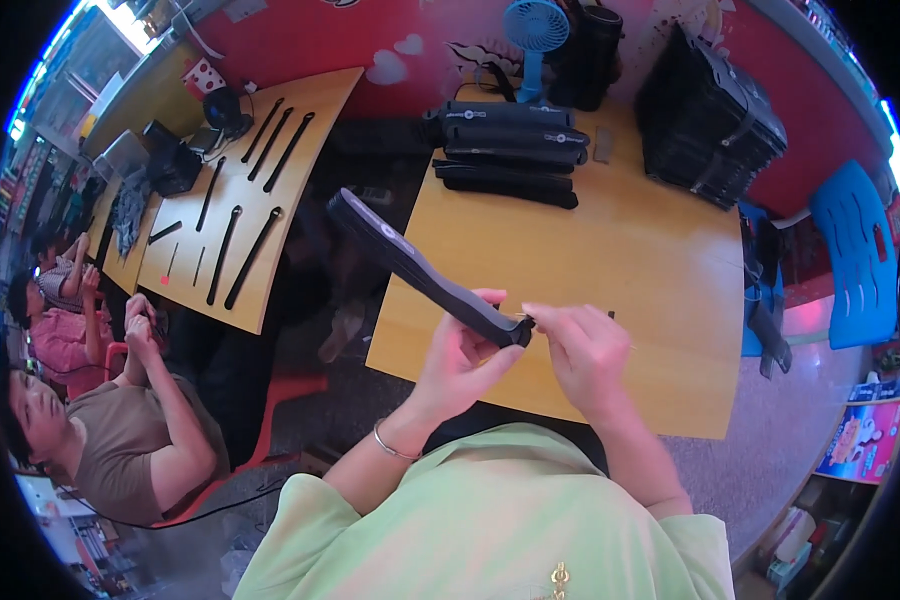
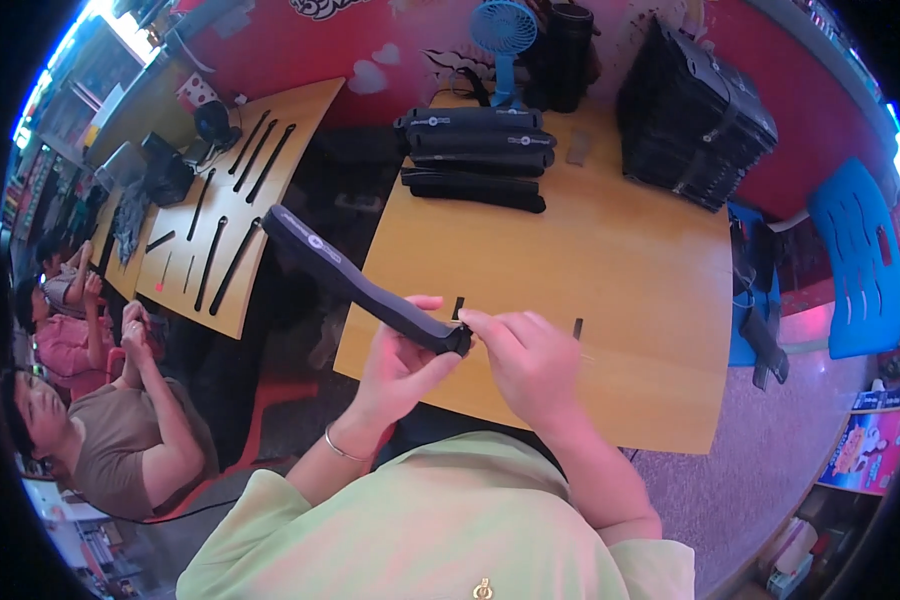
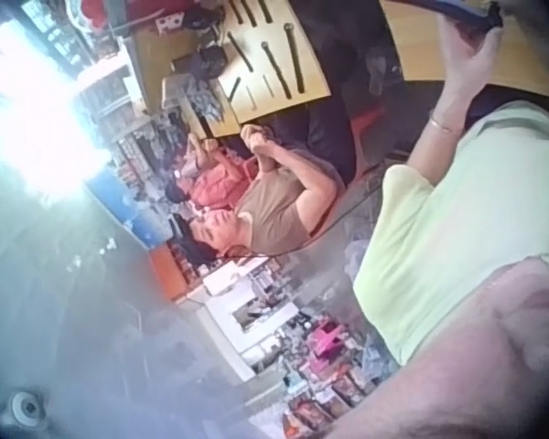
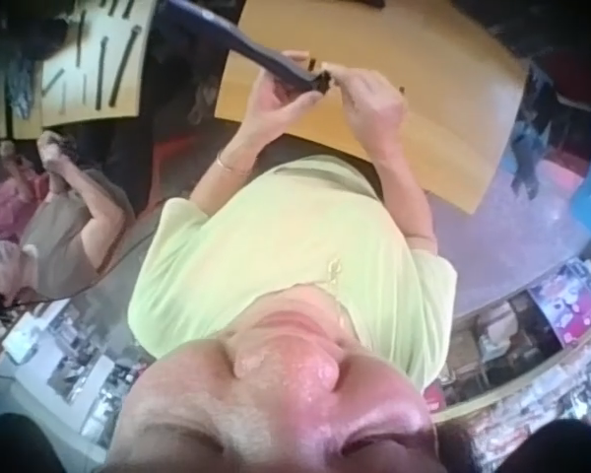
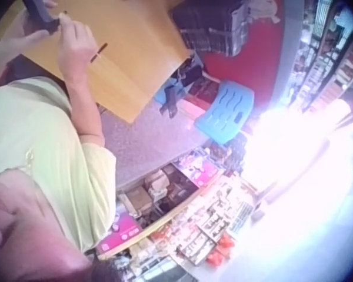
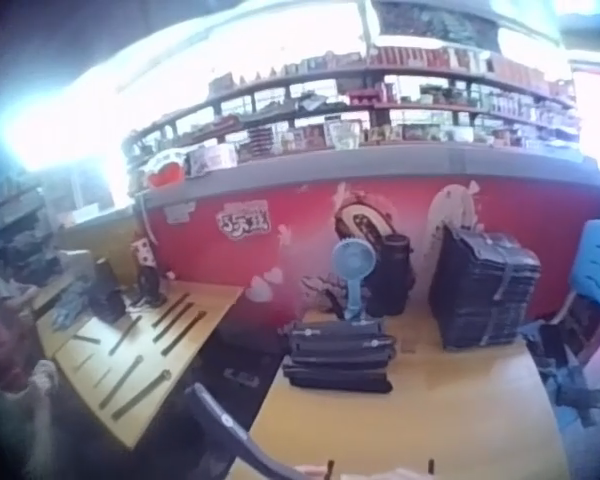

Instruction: Assembling black flexible straps by inserting components and inspecting the finish.

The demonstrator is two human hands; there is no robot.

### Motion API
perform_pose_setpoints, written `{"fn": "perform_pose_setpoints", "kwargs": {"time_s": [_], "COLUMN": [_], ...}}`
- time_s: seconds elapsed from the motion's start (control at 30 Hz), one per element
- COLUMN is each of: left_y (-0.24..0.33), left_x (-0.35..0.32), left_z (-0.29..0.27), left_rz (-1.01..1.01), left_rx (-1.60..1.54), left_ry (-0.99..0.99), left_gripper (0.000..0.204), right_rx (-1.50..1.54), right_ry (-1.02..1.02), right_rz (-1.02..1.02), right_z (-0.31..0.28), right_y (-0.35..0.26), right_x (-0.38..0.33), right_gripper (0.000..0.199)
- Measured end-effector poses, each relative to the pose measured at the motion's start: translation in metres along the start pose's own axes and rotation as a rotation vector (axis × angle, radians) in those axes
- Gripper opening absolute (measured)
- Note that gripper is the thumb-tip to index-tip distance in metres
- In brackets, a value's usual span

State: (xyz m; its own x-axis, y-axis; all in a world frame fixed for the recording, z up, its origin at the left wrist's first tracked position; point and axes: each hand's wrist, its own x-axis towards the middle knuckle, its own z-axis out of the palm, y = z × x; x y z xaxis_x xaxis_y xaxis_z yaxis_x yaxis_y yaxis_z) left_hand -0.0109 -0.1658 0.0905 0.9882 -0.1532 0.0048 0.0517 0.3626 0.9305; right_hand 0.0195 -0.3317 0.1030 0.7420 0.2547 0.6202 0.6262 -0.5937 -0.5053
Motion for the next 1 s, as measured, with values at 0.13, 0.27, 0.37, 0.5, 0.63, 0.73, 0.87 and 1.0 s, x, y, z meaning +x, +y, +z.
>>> {"fn": "perform_pose_setpoints", "kwargs": {"time_s": [0.13,0.27,0.37,0.5,0.63,0.73,0.87,1.0], "left_y": [0.006,-0.006,-0.011,-0.010,-0.018,-0.019,-0.016,-0.011], "left_x": [0.000,-0.010,-0.014,-0.001,0.006,0.001,0.004,0.011], "left_z": [0.001,0.001,0.002,0.005,0.009,0.015,0.019,0.022], "left_rz": [-0.111,-0.289,-0.381,-0.237,-0.270,-0.329,-0.361,-0.400], "left_rx": [-0.056,0.015,-0.040,-0.160,-0.412,-0.389,-0.372,-0.404], "left_ry": [-0.080,-0.242,-0.334,-0.240,-0.016,0.067,0.145,0.076], "left_gripper": [0.052,0.050,0.046,0.036,0.028,0.025,0.025,0.022], "right_rx": [-0.086,-0.123,-0.097,-0.084,-0.053,-0.046,-0.100,-0.002], "right_ry": [-0.034,0.153,0.013,-0.133,-0.371,-0.436,-0.397,-0.384], "right_rz": [-0.043,-0.007,0.042,-0.054,0.103,0.315,0.437,0.470], "right_z": [-0.010,-0.024,-0.044,-0.048,-0.051,-0.055,-0.067,-0.069], "right_y": [0.002,0.023,0.021,0.011,-0.004,0.001,0.020,0.016], "right_x": [0.003,0.013,0.018,0.001,-0.013,-0.022,-0.032,-0.025], "right_gripper": [0.034,0.031,0.030,0.030,0.035,0.045,0.056,0.062]}}
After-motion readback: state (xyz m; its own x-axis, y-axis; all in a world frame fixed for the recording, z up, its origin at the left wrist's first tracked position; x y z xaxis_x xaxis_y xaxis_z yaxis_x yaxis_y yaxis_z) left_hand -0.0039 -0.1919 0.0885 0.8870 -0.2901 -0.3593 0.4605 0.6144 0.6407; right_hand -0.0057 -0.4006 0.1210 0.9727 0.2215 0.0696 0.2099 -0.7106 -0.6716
